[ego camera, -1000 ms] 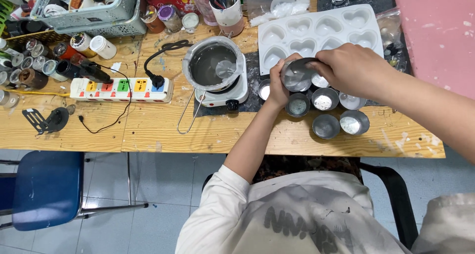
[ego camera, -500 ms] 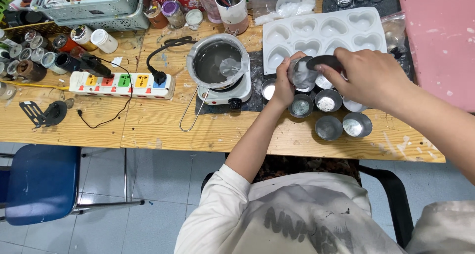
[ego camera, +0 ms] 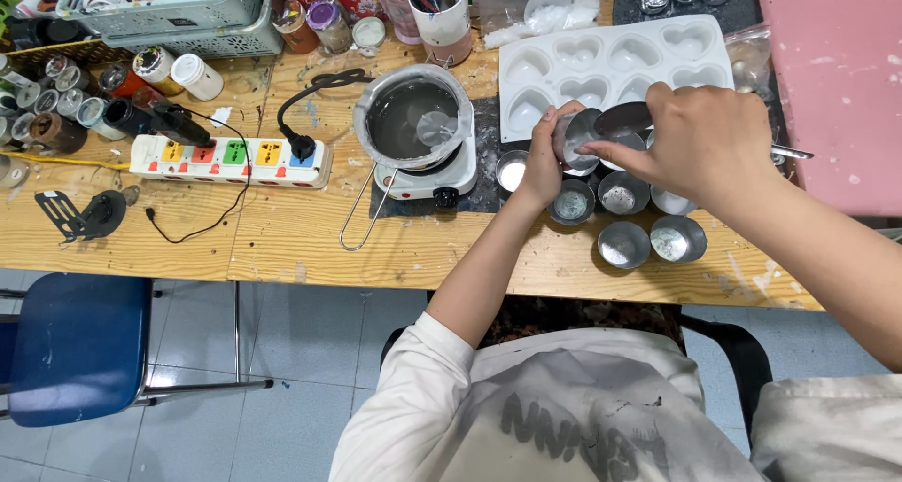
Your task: Scooping liquid wax from a melter and pouring it into small metal containers.
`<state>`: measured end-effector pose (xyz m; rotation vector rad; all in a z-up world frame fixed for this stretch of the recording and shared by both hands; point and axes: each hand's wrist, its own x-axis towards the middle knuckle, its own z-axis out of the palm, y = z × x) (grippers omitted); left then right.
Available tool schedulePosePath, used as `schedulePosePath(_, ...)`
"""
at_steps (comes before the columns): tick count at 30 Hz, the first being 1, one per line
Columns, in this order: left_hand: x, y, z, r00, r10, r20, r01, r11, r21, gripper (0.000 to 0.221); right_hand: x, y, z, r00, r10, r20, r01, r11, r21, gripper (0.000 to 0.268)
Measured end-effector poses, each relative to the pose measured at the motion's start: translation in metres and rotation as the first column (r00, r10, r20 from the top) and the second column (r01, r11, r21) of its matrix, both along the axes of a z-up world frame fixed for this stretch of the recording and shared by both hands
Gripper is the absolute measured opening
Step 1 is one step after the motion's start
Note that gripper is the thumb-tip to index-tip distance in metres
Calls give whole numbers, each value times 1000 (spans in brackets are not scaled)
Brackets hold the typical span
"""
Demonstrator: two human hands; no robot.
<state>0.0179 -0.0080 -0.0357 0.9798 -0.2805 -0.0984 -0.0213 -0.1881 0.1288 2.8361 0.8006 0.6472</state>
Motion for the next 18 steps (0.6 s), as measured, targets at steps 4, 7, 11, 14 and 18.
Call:
schedulePosePath(4,0,1,3,999,-24,41,25,999,-37,55,5,-4,1,998,-17,-57,18,1000,21,75)
schedulePosePath(7,-2,0,8,999,-31,41,32,999,-20,58,9,-5,2,955,167,-244,-93,953,289,48)
schedulePosePath(11,-8,0,14,997,-14,73,9,998,66,56,10,8,-2,902,107,-419,-65,991,115,39)
schedulePosePath(14,-7,-2,9,992,16,122,-33,990,138,57,13,13,-7,891,59,-450,-51,998,29,34)
schedulePosePath(18,1,-4,-14,983,110,146,-138,971,197,60,21,21,-12,823,183,-538,-8,950,311,35)
